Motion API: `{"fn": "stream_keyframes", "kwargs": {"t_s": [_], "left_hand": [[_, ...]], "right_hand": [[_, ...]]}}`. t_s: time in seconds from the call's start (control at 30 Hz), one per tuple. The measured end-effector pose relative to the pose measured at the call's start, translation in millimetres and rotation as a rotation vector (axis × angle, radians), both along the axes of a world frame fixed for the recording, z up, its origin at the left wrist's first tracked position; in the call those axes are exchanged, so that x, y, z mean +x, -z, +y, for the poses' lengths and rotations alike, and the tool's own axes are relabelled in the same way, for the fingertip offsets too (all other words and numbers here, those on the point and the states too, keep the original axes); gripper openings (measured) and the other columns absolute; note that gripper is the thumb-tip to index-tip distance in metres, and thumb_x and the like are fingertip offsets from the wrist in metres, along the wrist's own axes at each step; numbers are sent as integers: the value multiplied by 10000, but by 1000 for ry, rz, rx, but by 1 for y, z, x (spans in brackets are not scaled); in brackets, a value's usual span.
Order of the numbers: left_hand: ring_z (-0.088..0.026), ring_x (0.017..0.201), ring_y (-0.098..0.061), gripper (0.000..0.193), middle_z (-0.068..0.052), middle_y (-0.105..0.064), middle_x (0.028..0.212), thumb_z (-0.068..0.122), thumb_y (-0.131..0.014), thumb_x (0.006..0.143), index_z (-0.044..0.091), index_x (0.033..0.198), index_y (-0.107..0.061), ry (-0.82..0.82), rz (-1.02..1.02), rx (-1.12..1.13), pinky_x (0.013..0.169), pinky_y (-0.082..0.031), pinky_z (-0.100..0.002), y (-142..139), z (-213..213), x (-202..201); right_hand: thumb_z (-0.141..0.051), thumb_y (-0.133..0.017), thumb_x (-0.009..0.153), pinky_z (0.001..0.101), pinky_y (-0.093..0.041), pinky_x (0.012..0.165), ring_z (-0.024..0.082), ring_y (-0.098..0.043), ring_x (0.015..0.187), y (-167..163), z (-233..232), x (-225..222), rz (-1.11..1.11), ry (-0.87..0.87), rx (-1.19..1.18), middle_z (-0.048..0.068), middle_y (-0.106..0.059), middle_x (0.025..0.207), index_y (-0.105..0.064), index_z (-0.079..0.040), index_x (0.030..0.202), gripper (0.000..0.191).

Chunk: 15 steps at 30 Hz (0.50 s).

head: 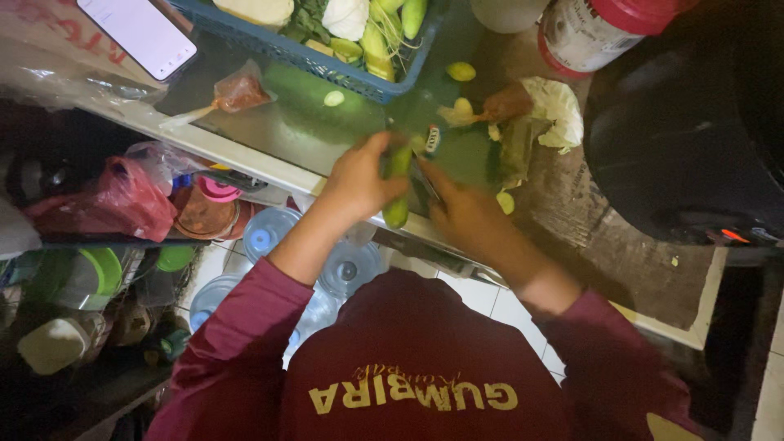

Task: The person fries food in a wok, stirs a mixture in a small pan, and slices vegetables on a cutting board. They handle a jar of spices, wash hands at a sink, and use a knife to cut cucumbers and other produce.

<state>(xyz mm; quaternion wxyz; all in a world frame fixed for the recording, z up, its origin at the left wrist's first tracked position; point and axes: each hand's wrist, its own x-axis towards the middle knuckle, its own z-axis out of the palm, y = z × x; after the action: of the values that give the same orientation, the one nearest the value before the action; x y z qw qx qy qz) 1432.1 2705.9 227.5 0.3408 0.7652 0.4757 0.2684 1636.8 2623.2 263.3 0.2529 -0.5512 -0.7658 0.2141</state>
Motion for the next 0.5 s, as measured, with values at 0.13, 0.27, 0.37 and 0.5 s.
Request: {"fn": "stream_keyframes", "kwargs": {"t_s": [0.13, 0.27, 0.37, 0.5], "left_hand": [[-366, 1006, -685, 577, -167, -697, 1170, 259, -808, 724, 161, 1276, -669, -56, -67, -4, 871, -544, -426, 1, -4, -6], [-327, 982, -702, 506, -147, -701, 1164, 251, -792, 748, 160, 1236, -699, -91, -83, -46, 847, -559, -394, 3, -4, -8], [-323, 1024, -699, 511, -156, -699, 1169, 237, -798, 748, 140, 1239, -695, -81, -118, -4, 854, -563, -391, 4, -2, -7], [-325, 1064, -698, 527, -167, -695, 1194, 215, -787, 746, 129, 1256, -686, -60, -136, -1, 876, -561, -398, 6, -1, -6]], "right_hand": [[-107, -631, 865, 487, -552, 742, 411, -707, 792, -8, -1, 4, -134, 88, -193, 235, -717, 909, -510, -170, 1496, 645], [-192, -622, 904, 436, -583, 697, 325, -744, 699, -28, -24, 13, 8, 217, -336, 213, -715, 813, -490, -217, 1507, 618], [-214, -635, 895, 441, -581, 697, 327, -736, 690, -34, -33, 12, -71, 167, -350, 203, -723, 778, -473, -231, 1515, 641], [-167, -614, 915, 440, -590, 728, 348, -749, 793, -30, -32, 9, 23, 33, -180, 223, -726, 941, -468, -153, 1511, 614]]}}
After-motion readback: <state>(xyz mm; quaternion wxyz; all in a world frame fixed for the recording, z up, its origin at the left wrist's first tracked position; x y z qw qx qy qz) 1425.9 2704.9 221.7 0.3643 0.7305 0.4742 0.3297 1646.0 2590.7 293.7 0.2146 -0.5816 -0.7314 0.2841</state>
